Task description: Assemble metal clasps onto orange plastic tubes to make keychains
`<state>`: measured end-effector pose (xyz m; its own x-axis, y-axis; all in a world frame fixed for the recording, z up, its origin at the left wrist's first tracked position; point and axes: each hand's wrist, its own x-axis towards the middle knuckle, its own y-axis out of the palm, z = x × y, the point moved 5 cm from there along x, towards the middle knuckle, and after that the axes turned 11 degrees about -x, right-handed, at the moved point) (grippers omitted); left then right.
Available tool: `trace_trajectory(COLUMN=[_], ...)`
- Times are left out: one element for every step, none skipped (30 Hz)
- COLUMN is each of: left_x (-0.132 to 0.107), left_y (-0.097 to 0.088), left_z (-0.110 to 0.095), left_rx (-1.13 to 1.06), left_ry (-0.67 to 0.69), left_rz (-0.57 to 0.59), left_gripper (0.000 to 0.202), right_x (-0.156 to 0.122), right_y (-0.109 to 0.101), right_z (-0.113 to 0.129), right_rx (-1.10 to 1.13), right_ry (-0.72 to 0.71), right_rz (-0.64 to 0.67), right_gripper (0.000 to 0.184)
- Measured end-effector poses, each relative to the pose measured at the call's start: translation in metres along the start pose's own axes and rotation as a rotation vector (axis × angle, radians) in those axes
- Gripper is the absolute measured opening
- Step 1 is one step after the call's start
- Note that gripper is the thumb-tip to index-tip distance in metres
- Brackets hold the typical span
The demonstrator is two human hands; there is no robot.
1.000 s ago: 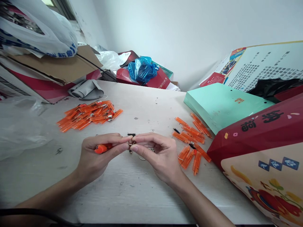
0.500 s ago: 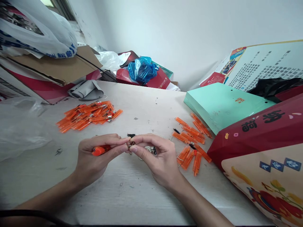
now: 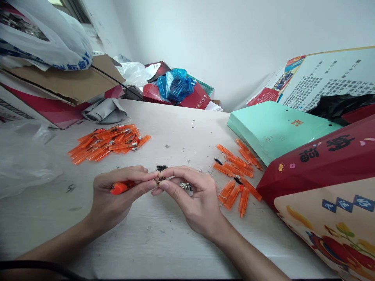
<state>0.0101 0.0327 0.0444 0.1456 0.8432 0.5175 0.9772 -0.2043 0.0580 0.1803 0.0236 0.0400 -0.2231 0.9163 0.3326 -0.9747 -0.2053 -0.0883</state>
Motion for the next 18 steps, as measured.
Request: trace_trajectory(left_x=[0.0001, 0.0001, 0.0002, 0.0003, 0.0005, 0.0007, 0.0009, 0.0010, 0.0010, 0.0009, 0.0007, 0.0004, 0.0000, -0.0003, -0.0007, -0.0010, -0.0013, -0.0016], left_y=[-0.0001, -0.0003, -0.0005, -0.0008, -0.0012, -0.0014, -0.0016, -0.0017, -0.0020, -0.0024, -0.0030, -0.0036, -0.0039, -0.0038, -0.0033, -0.0025, -0.0016, -0.0006], left_z=[0.0005, 0.0014, 0.0026, 0.0038, 0.0049, 0.0056, 0.0060, 0.0061, 0.0058, 0.0051, 0.0040, 0.0026, 0.0011, -0.0003, -0.0012, -0.0018, -0.0021, -0.0021], left_rx=[-0.003, -0.006, -0.007, -0.007, -0.004, -0.001, 0.002, 0.008, 0.018, 0.035, 0.060, 0.093, 0.129, 0.162, 0.190, 0.209, 0.220, 0.226], left_ry=[-0.007, -0.016, -0.026, -0.035, -0.044, -0.050, -0.054, -0.057, -0.059, -0.057, -0.052, -0.041, -0.027, -0.013, -0.001, 0.008, 0.014, 0.018], left_rz=[-0.003, -0.006, -0.009, -0.014, -0.018, -0.021, -0.024, -0.027, -0.033, -0.041, -0.052, -0.062, -0.066, -0.063, -0.052, -0.036, -0.021, -0.007], left_gripper=[0.028, 0.026, 0.025, 0.024, 0.023, 0.024, 0.024, 0.025, 0.026, 0.026, 0.026, 0.024, 0.021, 0.019, 0.017, 0.015, 0.015, 0.015], right_x=[0.0002, 0.0005, 0.0010, 0.0014, 0.0018, 0.0021, 0.0021, 0.0020, 0.0018, 0.0014, 0.0011, 0.0008, 0.0006, 0.0005, 0.0005, 0.0007, 0.0009, 0.0011], right_y=[-0.0004, -0.0009, -0.0015, -0.0022, -0.0027, -0.0031, -0.0033, -0.0032, -0.0031, -0.0029, -0.0027, -0.0027, -0.0028, -0.0030, -0.0032, -0.0034, -0.0034, -0.0032], right_z=[-0.0001, 0.0000, 0.0001, 0.0002, 0.0002, 0.0001, -0.0005, -0.0013, -0.0022, -0.0032, -0.0039, -0.0041, -0.0039, -0.0033, -0.0027, -0.0022, -0.0019, -0.0019], right_rx=[0.001, 0.003, 0.004, 0.003, -0.001, -0.009, -0.021, -0.033, -0.043, -0.052, -0.059, -0.066, -0.076, -0.089, -0.103, -0.114, -0.118, -0.114], right_ry=[0.001, -0.002, -0.006, -0.015, -0.024, -0.034, -0.041, -0.045, -0.047, -0.047, -0.048, -0.054, -0.063, -0.074, -0.082, -0.085, -0.083, -0.075], right_rz=[0.002, 0.002, -0.001, -0.006, -0.010, -0.015, -0.019, -0.021, -0.025, -0.028, -0.034, -0.043, -0.055, -0.070, -0.084, -0.095, -0.102, -0.103], right_gripper=[0.016, 0.016, 0.016, 0.016, 0.016, 0.016, 0.016, 0.016, 0.017, 0.018, 0.018, 0.018, 0.018, 0.017, 0.016, 0.014, 0.013, 0.011])
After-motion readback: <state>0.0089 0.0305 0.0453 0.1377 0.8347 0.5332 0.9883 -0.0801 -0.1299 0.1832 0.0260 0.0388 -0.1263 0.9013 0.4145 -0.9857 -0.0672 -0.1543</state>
